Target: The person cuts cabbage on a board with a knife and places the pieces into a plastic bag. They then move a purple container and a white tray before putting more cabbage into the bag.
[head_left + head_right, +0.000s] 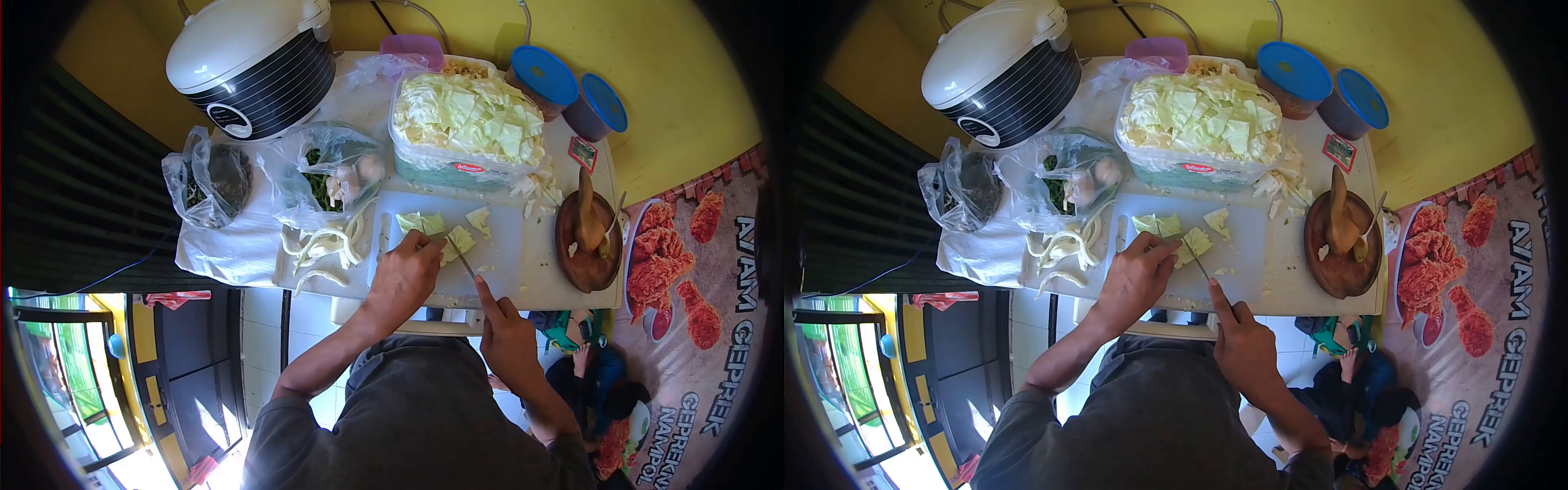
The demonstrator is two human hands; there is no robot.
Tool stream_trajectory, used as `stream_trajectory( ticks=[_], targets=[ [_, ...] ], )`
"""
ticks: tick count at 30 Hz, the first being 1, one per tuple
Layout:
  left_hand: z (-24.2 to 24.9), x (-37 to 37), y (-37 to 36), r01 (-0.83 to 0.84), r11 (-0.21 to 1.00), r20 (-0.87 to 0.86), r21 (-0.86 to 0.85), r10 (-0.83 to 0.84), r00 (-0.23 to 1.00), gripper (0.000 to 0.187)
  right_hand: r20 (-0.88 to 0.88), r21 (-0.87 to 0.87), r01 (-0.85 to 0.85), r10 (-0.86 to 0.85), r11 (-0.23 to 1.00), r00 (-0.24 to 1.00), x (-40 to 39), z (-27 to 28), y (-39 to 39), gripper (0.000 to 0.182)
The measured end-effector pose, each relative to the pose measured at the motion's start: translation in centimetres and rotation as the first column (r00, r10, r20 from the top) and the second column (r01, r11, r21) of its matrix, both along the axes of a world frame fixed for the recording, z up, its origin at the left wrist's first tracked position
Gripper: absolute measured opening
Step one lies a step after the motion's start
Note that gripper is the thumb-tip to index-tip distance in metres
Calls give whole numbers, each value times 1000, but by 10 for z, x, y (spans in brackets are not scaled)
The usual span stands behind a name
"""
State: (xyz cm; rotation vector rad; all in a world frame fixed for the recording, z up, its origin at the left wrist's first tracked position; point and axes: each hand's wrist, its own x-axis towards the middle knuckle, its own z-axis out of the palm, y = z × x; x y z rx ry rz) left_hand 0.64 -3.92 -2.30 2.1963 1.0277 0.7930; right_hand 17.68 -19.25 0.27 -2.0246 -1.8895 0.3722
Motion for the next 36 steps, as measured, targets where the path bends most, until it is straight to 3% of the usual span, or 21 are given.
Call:
stream_trajectory(
  ticks=[12, 21, 24, 27, 32, 36],
  targets=[
    [1, 1, 2, 24, 1000, -33, 7, -24, 999, 25, -77, -39, -99, 96, 994, 992, 23, 10, 19, 71],
    [5, 1, 6, 19, 1000, -64, 16, -18, 998, 20, 142, -170, -107, 131, 980, 981, 12, 57, 36, 60],
    [5, 1, 4, 14, 1000, -100, 14, -13, 995, 20, 98, -173, -127, 146, 977, 984, 18, 37, 24, 76],
    [3, 1, 3, -11, 1000, -109, 4, 11, 994, 23, 29, -117, -60, 64, 991, 998, 19, 26, 1, 61],
    [8, -8, 0, -13, 1000, -52, 5, 14, 999, 26, -10, -100, -26, 25, 995, 1000, 23, 20, -18, 59],
    [20, -29, -6, -169, 985, 23, 35, 168, 985, 26, -138, -7, 22, -23, 1000, 990, 21, 13, -23, 60]
  ],
)
